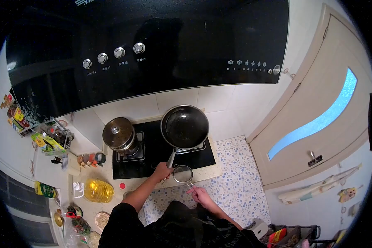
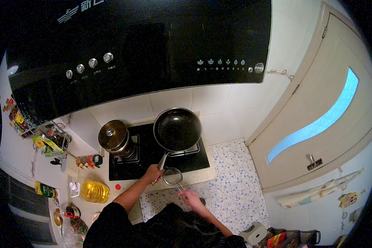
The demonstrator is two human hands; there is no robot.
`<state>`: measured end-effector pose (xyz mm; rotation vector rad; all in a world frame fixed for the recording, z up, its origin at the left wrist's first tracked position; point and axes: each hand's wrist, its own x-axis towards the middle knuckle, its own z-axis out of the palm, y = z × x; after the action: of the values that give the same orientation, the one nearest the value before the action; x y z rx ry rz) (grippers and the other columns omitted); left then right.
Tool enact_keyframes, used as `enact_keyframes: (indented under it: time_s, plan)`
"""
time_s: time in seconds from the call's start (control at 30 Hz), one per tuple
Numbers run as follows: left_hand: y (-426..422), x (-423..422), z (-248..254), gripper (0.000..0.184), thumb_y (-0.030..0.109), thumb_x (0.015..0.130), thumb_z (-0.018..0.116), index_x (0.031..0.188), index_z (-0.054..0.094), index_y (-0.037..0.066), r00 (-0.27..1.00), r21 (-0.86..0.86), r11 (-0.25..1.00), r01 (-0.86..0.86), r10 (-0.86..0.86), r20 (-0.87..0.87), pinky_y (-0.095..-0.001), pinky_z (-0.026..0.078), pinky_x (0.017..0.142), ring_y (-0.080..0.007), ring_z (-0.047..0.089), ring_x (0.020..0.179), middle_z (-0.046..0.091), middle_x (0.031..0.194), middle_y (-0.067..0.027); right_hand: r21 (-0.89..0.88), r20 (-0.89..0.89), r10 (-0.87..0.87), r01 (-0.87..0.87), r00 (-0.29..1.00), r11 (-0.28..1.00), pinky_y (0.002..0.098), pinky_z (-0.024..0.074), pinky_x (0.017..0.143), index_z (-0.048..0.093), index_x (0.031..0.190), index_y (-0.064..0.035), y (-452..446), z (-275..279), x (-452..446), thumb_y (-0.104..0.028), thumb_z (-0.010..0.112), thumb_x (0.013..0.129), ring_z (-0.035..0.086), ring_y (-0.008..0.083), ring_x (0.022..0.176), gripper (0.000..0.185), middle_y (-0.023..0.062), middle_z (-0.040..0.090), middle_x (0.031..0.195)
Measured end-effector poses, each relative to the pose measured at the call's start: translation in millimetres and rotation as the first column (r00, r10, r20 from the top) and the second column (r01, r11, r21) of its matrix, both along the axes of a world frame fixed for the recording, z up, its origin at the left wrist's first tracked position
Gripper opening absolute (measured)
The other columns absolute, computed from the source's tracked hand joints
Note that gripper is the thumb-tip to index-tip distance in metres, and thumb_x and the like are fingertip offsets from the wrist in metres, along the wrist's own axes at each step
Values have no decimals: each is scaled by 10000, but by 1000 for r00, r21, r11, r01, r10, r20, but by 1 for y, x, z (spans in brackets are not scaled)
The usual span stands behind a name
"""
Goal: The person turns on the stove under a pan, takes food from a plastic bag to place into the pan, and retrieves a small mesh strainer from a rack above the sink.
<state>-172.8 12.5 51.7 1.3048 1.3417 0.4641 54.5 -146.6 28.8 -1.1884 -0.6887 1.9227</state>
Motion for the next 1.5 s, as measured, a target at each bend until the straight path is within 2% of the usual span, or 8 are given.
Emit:
enact_keyframes:
  time_s: [0.23,0.57,0.7,0.8,1.1,1.2,1.3,1.5]
  plan:
    - [6,1,45,308,236,803,720,727,582,-28,983,-47,998,-34,25,-180,-336,438,403,-190,591,448,606,588,-102,39,25,14,-15,1000,999,239,237,430,634,1002,60,-1,0,5,-328,381,1044,295,81,459,466,-37,368,556]
    - [12,-18,58,188,143,818,739,831,578,46,971,-404,909,-102,179,159,-264,342,382,-93,444,418,518,587,-8,20,-17,28,-27,999,999,243,216,425,628,998,48,6,-3,3,-328,404,1040,276,76,457,439,-47,343,567]
    - [10,-24,35,189,131,829,725,872,564,43,974,-366,931,-21,101,202,-274,330,376,-100,430,413,497,589,-8,17,-16,28,-28,999,999,240,210,425,629,999,43,8,-5,3,-339,402,1040,273,75,459,447,-53,336,575]
    - [4,-21,19,168,120,848,703,902,571,31,958,-268,962,48,32,285,-287,370,388,-120,470,423,517,589,-33,19,-13,16,-16,1000,1000,249,208,419,651,968,7,8,-3,2,-206,413,961,295,70,447,320,-44,359,560]
    - [0,5,19,213,142,849,667,730,581,-12,1000,-2,1000,-18,18,-7,-319,437,407,-166,548,431,562,560,-79,60,-11,19,-19,1000,998,255,216,399,666,957,16,3,-16,7,-286,407,1025,293,72,407,403,-45,375,533]
    - [-5,12,61,247,165,835,693,716,577,-18,990,-1,998,-56,55,-131,-319,448,414,-178,560,430,567,557,-88,8,-28,-7,7,1000,1000,252,217,400,665,959,19,1,-6,6,-263,401,1018,293,72,408,391,-43,377,533]
    - [6,4,47,274,182,817,722,712,572,-22,990,-80,996,-40,29,-137,-319,448,413,-182,564,433,575,572,-97,42,-8,-6,6,1000,999,250,219,401,663,964,22,0,-6,6,-240,394,1009,291,74,408,377,-43,377,537]
    - [15,-4,53,259,177,814,734,725,571,-4,996,-202,975,-88,84,-26,-293,396,388,-147,538,439,573,596,-62,37,19,22,-23,1000,999,251,223,404,661,969,19,1,0,4,-237,391,1006,300,74,417,374,-42,378,547]
